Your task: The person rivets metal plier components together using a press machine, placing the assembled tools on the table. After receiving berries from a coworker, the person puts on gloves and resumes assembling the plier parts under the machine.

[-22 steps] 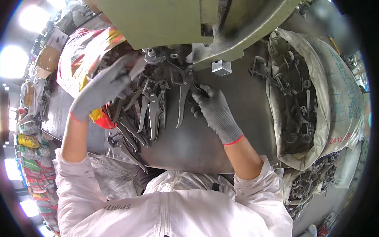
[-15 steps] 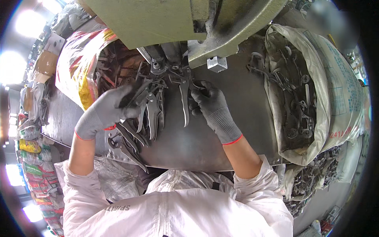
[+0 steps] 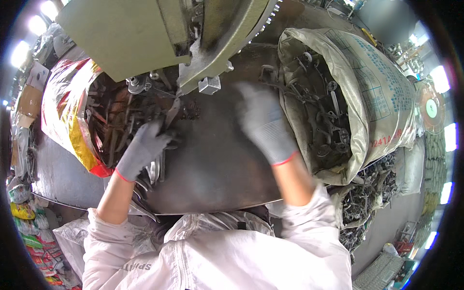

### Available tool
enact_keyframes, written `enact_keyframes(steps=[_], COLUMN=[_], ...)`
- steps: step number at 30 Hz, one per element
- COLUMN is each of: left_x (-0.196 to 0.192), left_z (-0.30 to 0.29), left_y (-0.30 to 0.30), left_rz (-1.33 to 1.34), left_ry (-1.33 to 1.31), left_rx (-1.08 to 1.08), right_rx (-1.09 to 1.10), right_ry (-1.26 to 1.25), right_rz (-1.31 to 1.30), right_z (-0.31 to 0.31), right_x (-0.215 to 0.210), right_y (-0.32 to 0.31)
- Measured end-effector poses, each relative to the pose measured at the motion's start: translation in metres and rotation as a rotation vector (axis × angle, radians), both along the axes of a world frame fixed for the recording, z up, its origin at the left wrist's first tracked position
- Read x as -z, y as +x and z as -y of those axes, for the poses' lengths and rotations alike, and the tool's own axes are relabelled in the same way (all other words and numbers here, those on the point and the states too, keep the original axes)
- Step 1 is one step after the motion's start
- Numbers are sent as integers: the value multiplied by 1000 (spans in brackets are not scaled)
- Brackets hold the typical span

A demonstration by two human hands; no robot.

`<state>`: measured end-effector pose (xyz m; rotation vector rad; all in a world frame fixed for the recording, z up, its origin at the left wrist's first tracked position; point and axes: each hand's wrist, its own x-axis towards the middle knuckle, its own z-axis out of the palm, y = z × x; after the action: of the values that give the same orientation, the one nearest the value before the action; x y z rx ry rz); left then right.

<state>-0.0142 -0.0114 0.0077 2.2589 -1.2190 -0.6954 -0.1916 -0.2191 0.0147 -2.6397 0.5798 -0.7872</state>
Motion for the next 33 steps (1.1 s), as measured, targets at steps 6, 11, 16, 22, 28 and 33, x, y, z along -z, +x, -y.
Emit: enact_keyframes(steps=[6,11,16,22,28,33], left_x=[-6,-12,7,0,36,57], left_z=[7,4,-6,8,13,12], left_y=[-2,-12,-24,-20,12,19], left_rz=[-275,-512,-294,-285,-445,-466], left_ry=[-71,-81,-413,-438,-252,-424], left_rx=[-222,-300,-333,-280,-338,-199], right_rx=[343,258,-59,-67,31,-197], right_ry=[-444,-300,425,1444,1314,1057], right_rz=[-689,-195,55,189,115,243], right_z=[179,142,11,-44,-60,-50], right_x=[10,-4,-9,1,-16,19], right_y=[-120,-90,8,50,51,61])
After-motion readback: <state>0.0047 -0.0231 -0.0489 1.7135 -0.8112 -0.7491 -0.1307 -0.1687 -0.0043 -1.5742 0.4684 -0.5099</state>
